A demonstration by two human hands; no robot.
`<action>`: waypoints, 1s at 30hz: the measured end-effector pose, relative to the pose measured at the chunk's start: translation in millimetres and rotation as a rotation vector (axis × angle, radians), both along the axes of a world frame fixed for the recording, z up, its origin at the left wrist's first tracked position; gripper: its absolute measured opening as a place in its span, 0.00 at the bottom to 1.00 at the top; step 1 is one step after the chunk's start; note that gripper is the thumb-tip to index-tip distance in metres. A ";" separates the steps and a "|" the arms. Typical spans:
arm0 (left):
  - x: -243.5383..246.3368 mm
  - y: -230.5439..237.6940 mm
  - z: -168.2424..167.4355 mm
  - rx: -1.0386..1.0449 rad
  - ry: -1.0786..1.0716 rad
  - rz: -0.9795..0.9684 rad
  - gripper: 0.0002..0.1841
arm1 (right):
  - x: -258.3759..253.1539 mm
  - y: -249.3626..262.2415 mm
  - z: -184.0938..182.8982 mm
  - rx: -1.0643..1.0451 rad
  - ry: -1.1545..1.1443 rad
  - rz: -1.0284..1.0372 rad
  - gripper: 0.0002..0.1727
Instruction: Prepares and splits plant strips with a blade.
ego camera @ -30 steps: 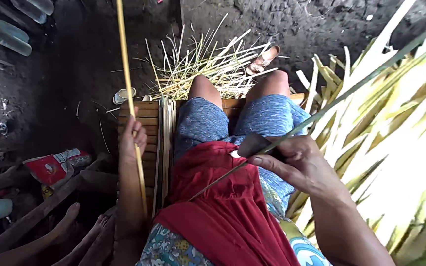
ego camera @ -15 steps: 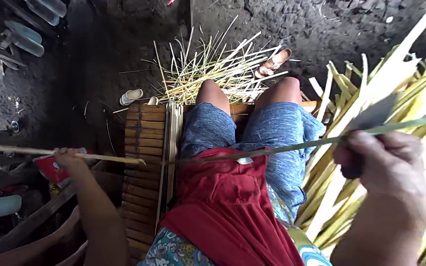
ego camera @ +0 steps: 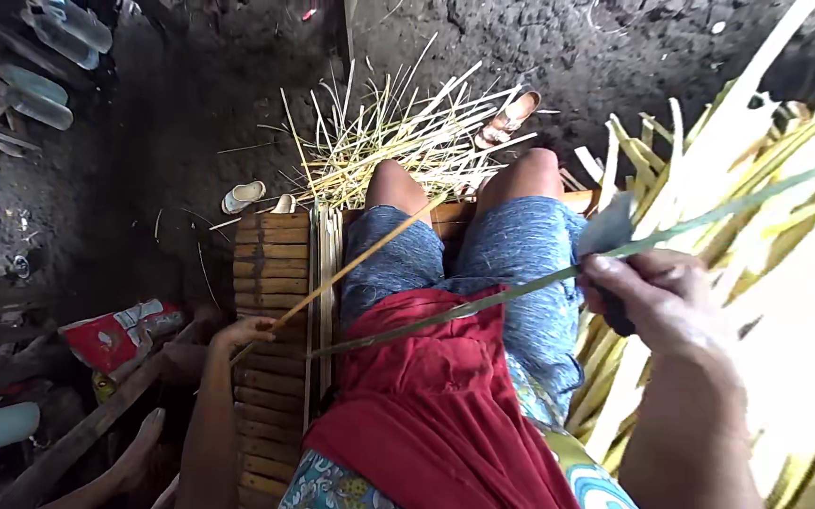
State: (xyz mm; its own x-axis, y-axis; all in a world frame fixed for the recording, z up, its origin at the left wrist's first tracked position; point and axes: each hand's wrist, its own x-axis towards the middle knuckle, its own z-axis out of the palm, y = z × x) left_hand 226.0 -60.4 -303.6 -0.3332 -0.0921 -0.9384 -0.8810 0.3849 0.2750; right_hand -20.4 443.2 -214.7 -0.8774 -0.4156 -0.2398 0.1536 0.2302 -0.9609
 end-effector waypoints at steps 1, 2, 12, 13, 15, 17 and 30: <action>-13.0 2.4 5.3 -0.026 0.016 -0.029 0.27 | 1.7 -10.4 0.7 0.032 0.010 0.055 0.10; -31.7 5.5 15.2 -0.070 0.074 -0.041 0.30 | 4.9 -24.9 1.1 0.068 0.030 0.122 0.11; -322.5 143.5 153.5 0.141 0.994 0.092 0.28 | 61.1 -178.9 17.9 0.313 0.172 1.128 0.34; -340.1 161.4 161.2 0.183 1.019 0.163 0.27 | 62.8 -180.4 20.3 0.336 0.174 1.151 0.34; -365.1 188.0 168.8 0.241 1.068 0.295 0.24 | 63.6 -175.1 23.5 0.384 0.167 1.138 0.34; -368.4 200.8 173.0 0.360 1.014 0.334 0.23 | 60.4 -157.0 23.1 0.416 0.147 1.032 0.33; -114.3 239.8 125.4 0.498 0.608 -0.328 0.19 | 51.9 3.0 23.5 -0.180 -0.600 0.366 0.12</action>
State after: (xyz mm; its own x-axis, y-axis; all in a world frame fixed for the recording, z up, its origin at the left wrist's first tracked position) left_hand 111.7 179.4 -178.2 -0.7302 0.4736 -0.4925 -0.3898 0.3032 0.8695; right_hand 31.5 446.2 -191.2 -0.4131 -0.7359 -0.5364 0.6094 0.2144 -0.7634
